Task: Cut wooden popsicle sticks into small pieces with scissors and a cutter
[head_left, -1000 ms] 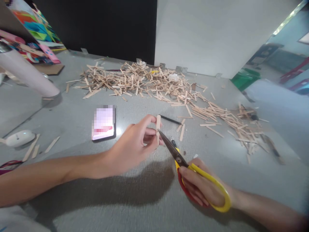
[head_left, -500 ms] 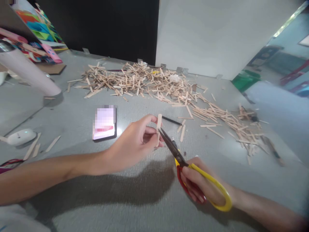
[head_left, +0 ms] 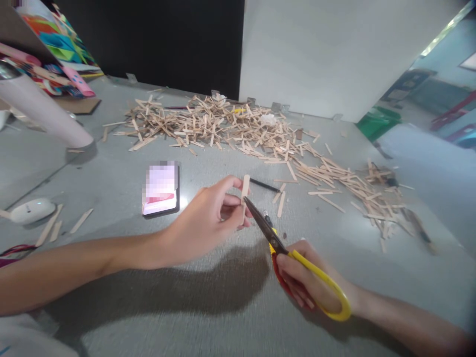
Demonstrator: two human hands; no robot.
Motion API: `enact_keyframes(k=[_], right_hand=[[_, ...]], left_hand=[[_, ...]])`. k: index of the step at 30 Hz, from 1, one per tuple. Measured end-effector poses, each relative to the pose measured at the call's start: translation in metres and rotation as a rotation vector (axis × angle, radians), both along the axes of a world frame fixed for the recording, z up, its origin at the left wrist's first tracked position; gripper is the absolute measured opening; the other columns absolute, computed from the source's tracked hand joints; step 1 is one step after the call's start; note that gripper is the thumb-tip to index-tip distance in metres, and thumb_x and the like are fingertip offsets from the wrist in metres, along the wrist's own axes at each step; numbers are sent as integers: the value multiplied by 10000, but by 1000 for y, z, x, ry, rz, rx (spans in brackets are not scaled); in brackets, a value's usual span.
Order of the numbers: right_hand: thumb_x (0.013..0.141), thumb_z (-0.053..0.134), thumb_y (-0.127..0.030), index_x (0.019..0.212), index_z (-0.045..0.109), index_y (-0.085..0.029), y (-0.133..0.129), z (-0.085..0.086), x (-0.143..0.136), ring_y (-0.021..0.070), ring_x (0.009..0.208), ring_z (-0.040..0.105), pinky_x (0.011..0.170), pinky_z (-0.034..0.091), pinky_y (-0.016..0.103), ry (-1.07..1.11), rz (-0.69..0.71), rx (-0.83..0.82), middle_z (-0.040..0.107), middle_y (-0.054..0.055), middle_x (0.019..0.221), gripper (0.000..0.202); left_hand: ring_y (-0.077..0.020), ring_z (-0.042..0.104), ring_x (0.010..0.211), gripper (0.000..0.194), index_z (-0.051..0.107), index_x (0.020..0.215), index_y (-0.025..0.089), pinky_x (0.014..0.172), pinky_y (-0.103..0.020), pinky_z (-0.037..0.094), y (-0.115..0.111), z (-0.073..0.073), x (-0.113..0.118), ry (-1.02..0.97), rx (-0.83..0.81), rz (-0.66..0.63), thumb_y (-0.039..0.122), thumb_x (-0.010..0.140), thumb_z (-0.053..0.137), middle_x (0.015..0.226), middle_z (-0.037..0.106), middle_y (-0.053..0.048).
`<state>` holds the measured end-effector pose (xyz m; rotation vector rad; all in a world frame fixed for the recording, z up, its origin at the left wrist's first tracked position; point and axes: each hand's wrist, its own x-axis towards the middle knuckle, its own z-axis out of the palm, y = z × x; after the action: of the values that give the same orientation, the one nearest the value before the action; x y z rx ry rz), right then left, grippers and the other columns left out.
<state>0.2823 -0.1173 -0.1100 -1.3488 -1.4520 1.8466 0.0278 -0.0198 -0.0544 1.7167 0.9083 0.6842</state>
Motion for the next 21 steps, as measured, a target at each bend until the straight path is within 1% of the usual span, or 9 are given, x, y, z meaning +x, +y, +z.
enact_keyframes(k=[4, 8, 10, 12, 15, 18, 19, 21], right_hand=[[1065, 563, -721, 520, 471, -219, -1, -2, 1, 68, 331, 396, 350, 313, 181, -28, -3, 37, 435, -54, 398, 747], [1060, 573, -726, 505, 487, -216, 0, 0, -2, 71, 315, 395, 333, 296, 184, -39, -31, 37, 430, -48, 377, 758], [1049, 557, -756, 483, 473, -222, 2, 2, -3, 73, 293, 382, 313, 274, 189, 4, -26, 7, 416, -44, 356, 783], [1039, 542, -778, 455, 444, -233, 5, 4, -4, 75, 269, 366, 304, 267, 198, 54, -30, -39, 383, -45, 325, 805], [1056, 510, -746, 431, 441, -237, 8, 5, -4, 80, 260, 360, 337, 324, 213, 110, -105, -27, 369, -40, 298, 809], [1078, 486, -688, 463, 464, -241, 11, 3, -1, 87, 269, 350, 351, 342, 221, 155, -210, 14, 377, -45, 306, 761], [1081, 486, -681, 473, 464, -244, 11, 2, 1, 88, 267, 341, 342, 330, 222, 164, -221, 16, 376, -48, 310, 749], [1082, 489, -689, 506, 483, -241, 14, 1, 6, 91, 271, 333, 340, 322, 229, 184, -181, 24, 385, -53, 328, 731]], left_hand=[[-171, 795, 766, 137, 476, 1088, 251, 714, -265, 583, 0, -1, -1, 23, 50, -8, 252, 1060, 610, 858, 834, -5], [-178, 799, 761, 153, 475, 1081, 251, 697, -268, 580, 4, -3, -2, 45, 97, -16, 263, 1054, 625, 870, 836, -16], [-182, 806, 785, 138, 492, 1090, 247, 703, -270, 594, 7, -5, -2, 38, 61, -26, 260, 1056, 625, 912, 839, -27], [-185, 813, 808, 120, 510, 1090, 241, 731, -282, 630, 11, -6, -1, 2, -31, -25, 257, 1058, 625, 941, 834, -36], [-180, 796, 784, 99, 520, 1083, 232, 749, -312, 678, 14, -6, 0, -76, -154, -10, 241, 1060, 616, 918, 812, -34], [-181, 777, 775, 83, 540, 1080, 222, 715, -327, 700, 13, -2, 1, -130, -170, -1, 228, 1060, 620, 927, 803, -40], [-185, 777, 783, 78, 553, 1070, 218, 710, -329, 705, 13, -1, 2, -147, -164, -1, 227, 1058, 629, 925, 800, -41], [-189, 780, 806, 63, 592, 1053, 207, 722, -322, 704, 10, 1, 1, -170, -141, -13, 238, 1056, 647, 913, 792, -41]])
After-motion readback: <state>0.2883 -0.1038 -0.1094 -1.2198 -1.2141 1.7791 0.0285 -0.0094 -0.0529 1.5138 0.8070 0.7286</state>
